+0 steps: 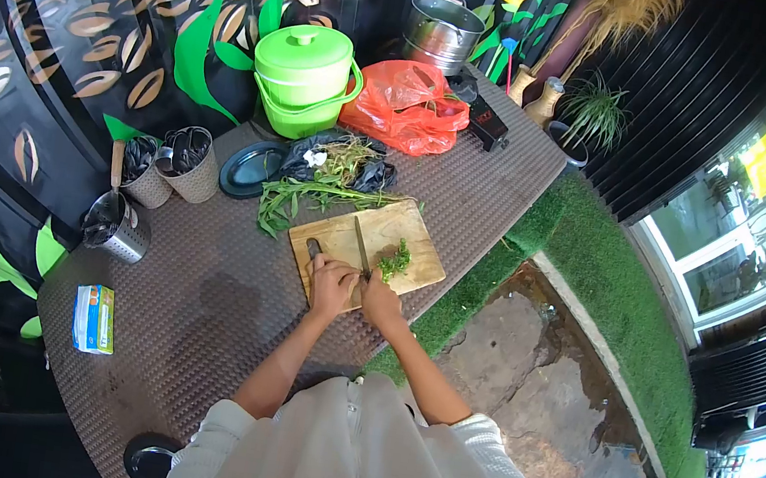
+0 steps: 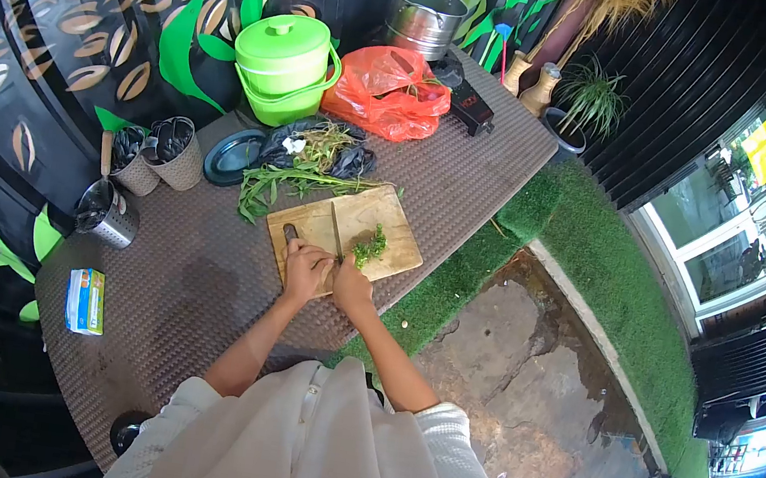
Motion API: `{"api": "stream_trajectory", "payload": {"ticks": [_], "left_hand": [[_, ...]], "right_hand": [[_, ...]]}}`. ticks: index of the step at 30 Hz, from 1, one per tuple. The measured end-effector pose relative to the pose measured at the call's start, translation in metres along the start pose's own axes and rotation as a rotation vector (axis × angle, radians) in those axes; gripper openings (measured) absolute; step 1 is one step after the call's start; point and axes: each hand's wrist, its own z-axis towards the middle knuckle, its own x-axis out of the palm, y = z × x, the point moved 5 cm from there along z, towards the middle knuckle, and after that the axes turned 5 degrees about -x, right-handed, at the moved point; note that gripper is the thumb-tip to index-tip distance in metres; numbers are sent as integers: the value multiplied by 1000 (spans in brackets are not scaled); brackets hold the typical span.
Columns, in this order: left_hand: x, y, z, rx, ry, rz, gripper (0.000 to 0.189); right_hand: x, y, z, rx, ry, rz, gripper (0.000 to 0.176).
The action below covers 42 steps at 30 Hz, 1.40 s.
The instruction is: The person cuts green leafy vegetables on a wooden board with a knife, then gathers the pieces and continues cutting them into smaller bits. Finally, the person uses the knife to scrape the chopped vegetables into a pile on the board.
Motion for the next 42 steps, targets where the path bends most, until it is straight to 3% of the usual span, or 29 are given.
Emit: {"api": "stream_trajectory", "payload": {"ticks": [15, 19, 21, 24, 27, 34, 42], "left_hand": [[-1, -3, -3, 72, -23, 109, 8], [2, 5, -4, 16, -1, 55, 8], [4, 9, -3, -63, 84, 42, 14], [-1, 1, -1, -64, 25, -39, 29], [-1, 0, -2, 25, 42, 53, 41], [1, -1, -3, 21, 35, 42, 36], [2, 4, -4, -14, 35, 22, 30]], "right_hand": [[19, 7, -19, 29, -88, -99, 37], [8, 8, -7, 2, -61, -95, 39], [0, 8, -4, -9, -29, -91, 37], [-2, 13, -13, 17, -13, -63, 34], [9, 15, -18, 62, -35, -43, 32], [-4, 7, -1, -52, -33, -33, 31], [9, 13, -6, -15, -58, -89, 29]]}}
